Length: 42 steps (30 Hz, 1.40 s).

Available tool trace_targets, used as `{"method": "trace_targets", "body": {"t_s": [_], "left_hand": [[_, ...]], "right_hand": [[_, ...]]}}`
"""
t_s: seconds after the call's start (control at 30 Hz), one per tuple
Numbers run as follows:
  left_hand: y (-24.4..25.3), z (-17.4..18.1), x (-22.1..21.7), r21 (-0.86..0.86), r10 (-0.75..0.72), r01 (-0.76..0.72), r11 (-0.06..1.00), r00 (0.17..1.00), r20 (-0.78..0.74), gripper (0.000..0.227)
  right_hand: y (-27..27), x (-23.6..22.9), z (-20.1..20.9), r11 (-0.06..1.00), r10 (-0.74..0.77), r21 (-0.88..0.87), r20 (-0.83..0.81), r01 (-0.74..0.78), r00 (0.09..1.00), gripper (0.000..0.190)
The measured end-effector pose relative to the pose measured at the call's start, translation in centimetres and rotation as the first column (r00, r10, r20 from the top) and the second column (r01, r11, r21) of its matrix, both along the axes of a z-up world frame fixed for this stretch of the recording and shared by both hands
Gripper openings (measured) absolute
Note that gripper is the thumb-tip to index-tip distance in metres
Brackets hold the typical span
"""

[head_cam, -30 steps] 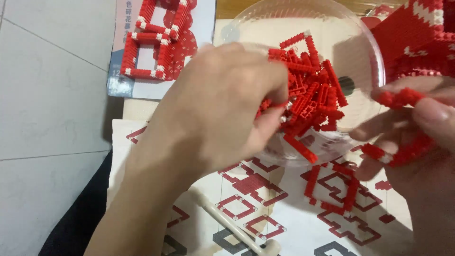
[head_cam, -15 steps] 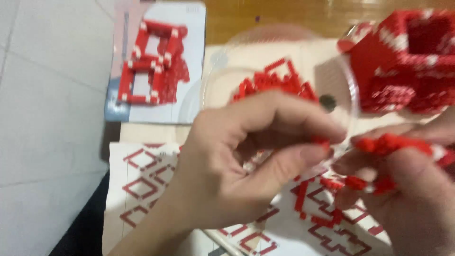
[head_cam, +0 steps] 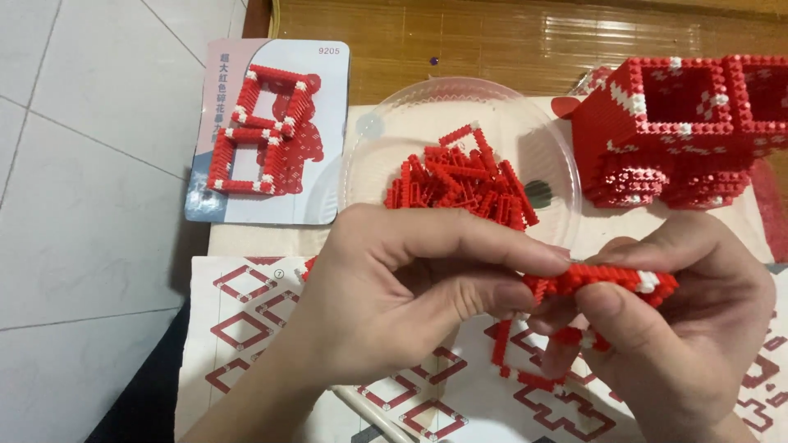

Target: Assembling a structure using small red interlocking toy blocks.

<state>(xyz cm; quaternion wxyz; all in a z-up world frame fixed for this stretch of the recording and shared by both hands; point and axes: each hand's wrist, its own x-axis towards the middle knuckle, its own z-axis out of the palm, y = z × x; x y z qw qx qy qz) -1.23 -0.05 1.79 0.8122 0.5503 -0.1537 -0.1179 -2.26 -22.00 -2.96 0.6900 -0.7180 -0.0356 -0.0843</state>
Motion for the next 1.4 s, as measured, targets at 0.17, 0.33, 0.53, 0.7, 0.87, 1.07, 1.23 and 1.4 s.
{"method": "trace_targets", "body": {"t_s": [0.17, 0.33, 0.53, 0.7, 0.87, 1.07, 1.23, 1.4], "left_hand": [[0.4, 0.7, 0.1, -0.025, -0.047, 0.046, 0.999, 0.998, -0.038, 0.02], [0.7, 1.1, 0.2, 0.017, -0.064, 0.064, 0.998, 0.997, -0.035, 0.022], [0.8, 1.0, 0.1, 0.088, -0.026, 0.024, 0.996, 0.999, 0.026, 0.019], [0.7, 0.4, 0.1, 0.079, -0.016, 0.013, 0.997, 0.999, 0.041, 0.018], [0.6, -0.2, 0.1, 0.05, -0.021, 0.02, 0.999, 0.999, 0.034, 0.017], [0.7, -0.4, 0.4, 0.046, -0.036, 0.033, 0.998, 0.998, 0.055, 0.017], [0.9, -0.7, 0.7, 0.051, -0.052, 0.048, 0.998, 0.995, 0.081, 0.017], [0.8, -1.0, 0.6, 0.041, -0.041, 0.038, 0.998, 0.996, 0.084, 0.017]], "right_hand": [[0.2, 0.0, 0.1, 0.997, 0.024, 0.069, -0.014, -0.023, 1.0, 0.021], [1.1, 0.0, 1.0, 0.998, 0.04, 0.056, -0.013, -0.039, 0.999, 0.018], [0.3, 0.1, -0.3, 0.996, 0.028, 0.079, 0.001, -0.028, 1.0, 0.022], [1.4, -0.2, 0.9, 0.971, 0.107, 0.214, 0.007, -0.106, 0.994, 0.02], [1.6, 0.0, 0.7, 0.985, 0.065, 0.16, 0.021, -0.068, 0.998, 0.022], [1.6, 0.2, 0.6, 0.986, 0.088, 0.142, 0.036, -0.092, 0.995, 0.019], [1.6, 0.3, 0.5, 0.965, 0.139, 0.224, 0.019, -0.14, 0.99, 0.019], [2.0, 0.3, 0.9, 0.952, 0.15, 0.269, 0.008, -0.147, 0.989, 0.019]]}}
